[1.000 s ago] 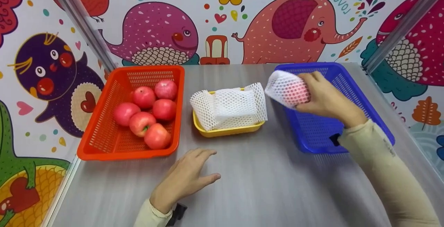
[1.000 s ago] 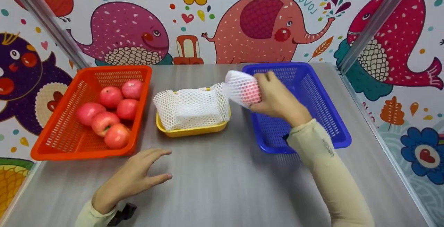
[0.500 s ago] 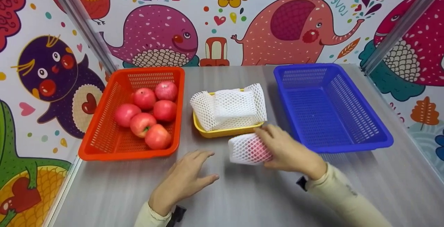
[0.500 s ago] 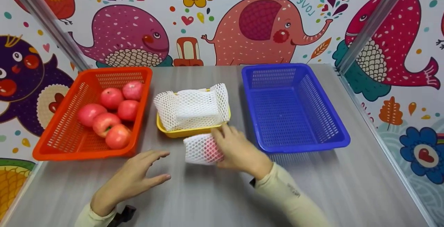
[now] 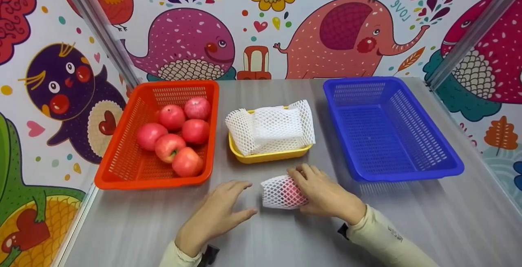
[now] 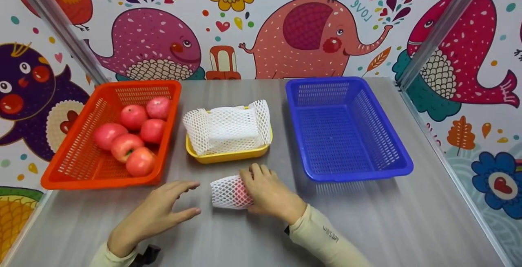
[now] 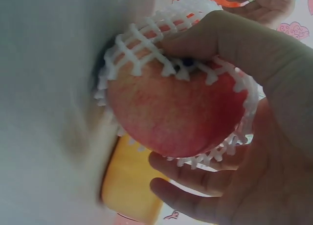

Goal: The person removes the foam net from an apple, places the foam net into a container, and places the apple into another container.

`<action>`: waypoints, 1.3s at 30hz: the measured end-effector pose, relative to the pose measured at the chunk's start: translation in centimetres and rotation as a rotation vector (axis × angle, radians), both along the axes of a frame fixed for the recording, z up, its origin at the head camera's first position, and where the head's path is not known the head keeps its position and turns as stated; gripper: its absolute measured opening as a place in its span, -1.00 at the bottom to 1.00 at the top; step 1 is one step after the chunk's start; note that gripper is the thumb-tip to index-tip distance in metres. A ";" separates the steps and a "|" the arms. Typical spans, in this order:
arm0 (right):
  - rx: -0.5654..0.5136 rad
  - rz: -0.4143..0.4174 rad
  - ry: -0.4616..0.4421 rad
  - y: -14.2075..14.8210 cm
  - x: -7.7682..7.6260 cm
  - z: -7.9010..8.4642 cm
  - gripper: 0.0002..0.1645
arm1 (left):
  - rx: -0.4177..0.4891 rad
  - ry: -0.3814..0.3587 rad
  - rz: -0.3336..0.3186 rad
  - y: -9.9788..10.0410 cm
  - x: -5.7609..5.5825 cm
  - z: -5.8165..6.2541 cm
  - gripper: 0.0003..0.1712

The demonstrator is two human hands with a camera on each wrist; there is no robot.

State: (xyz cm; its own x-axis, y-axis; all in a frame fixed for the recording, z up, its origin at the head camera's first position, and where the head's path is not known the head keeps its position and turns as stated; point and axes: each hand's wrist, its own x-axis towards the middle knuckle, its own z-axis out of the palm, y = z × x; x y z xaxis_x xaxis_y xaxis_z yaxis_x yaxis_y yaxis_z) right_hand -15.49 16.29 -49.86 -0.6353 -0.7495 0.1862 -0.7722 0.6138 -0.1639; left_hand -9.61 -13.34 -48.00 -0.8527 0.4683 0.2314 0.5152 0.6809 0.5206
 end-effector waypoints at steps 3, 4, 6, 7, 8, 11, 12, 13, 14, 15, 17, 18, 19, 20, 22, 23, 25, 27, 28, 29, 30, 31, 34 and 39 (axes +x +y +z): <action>-0.010 -0.006 -0.014 0.0 0.0 -0.4 0.21 | 0.004 -0.006 -0.001 -0.1 0.0 0.0 -0.41; -0.023 -0.009 -0.018 0.0 0.0 -0.5 0.23 | 0.005 -0.010 -0.003 -0.1 0.0 -0.1 -0.42; -0.060 -0.010 -0.034 0.1 -0.1 -0.7 0.22 | 0.000 -0.016 -0.004 -0.1 -0.1 -0.1 -0.42; -0.083 -0.011 -0.045 0.2 -0.1 -0.8 0.20 | -0.002 -0.019 -0.003 -0.1 -0.1 -0.1 -0.44; -0.107 -0.011 -0.053 0.3 -0.2 -0.9 0.18 | -0.004 -0.021 -0.003 -0.1 -0.1 -0.2 -0.45; -0.161 -0.011 -0.071 0.7 -0.3 -1.0 0.08 | -0.015 -0.024 0.003 -0.1 -0.2 -0.2 -0.52; -0.174 -0.013 -0.075 0.8 -0.3 -0.9 0.06 | -0.018 -0.022 0.005 -0.1 -0.2 -0.2 -0.56; -0.185 -0.013 -0.072 0.9 -0.3 -0.7 0.04 | -0.018 -0.016 0.006 -0.1 -0.3 -0.2 -0.60; -0.192 -0.014 -0.069 1.0 -0.3 -0.5 0.04 | -0.015 -0.008 0.008 0.0 -0.3 -0.2 -0.64; -0.196 -0.013 -0.066 1.0 -0.3 -0.2 0.03 | -0.005 0.003 0.011 0.1 -0.4 -0.2 -0.67; -0.202 -0.004 -0.046 1.1 -0.3 0.5 0.03 | 0.028 0.033 0.018 0.3 -0.6 -0.1 -0.73; -0.204 0.002 -0.034 1.1 -0.3 1.0 0.03 | 0.050 0.052 0.023 0.4 -0.7 -0.1 -0.76; -0.209 0.010 -0.021 1.1 -0.3 1.4 0.03 | 0.076 0.072 0.029 0.6 -0.8 0.0 -0.79; -0.213 0.019 -0.013 1.1 -0.3 1.8 0.04 | 0.104 0.093 0.034 0.7 -0.9 0.0 -0.81; -0.224 0.034 0.007 1.0 -0.2 2.6 0.04 | 0.157 0.134 0.033 1.2 -1.1 0.1 -0.83; -0.233 0.041 0.015 1.0 -0.2 2.9 0.04 | 0.183 0.155 0.028 1.4 -1.3 0.1 -0.82; -0.248 0.050 0.022 0.8 -0.1 3.5 0.04 | 0.243 0.193 0.002 1.8 -1.5 0.3 -0.80; -0.261 0.059 0.018 0.7 -0.1 4.0 0.04 | 0.307 0.221 -0.038 2.1 -1.6 0.5 -0.78; -0.269 0.066 0.015 0.7 -0.2 4.2 0.05 | 0.343 0.224 -0.059 2.3 -1.7 0.7 -0.76; -0.277 0.071 0.010 0.6 -0.2 4.5 0.05 | 0.377 0.224 -0.075 2.4 -1.8 0.8 -0.74; -0.282 0.074 0.003 0.6 -0.2 4.7 0.06 | 0.412 0.211 -0.086 2.6 -1.8 0.9 -0.72; -0.288 0.081 0.000 0.5 -0.2 4.8 0.07 | 0.447 0.191 -0.090 2.7 -1.8 1.0 -0.71; -0.309 0.100 0.009 0.4 -0.3 5.3 0.09 | 0.556 0.070 -0.038 3.1 -1.8 1.3 -0.72; -0.361 0.129 0.052 0.4 -0.3 5.9 0.09 | 0.661 -0.119 0.110 3.5 -1.7 1.3 -0.79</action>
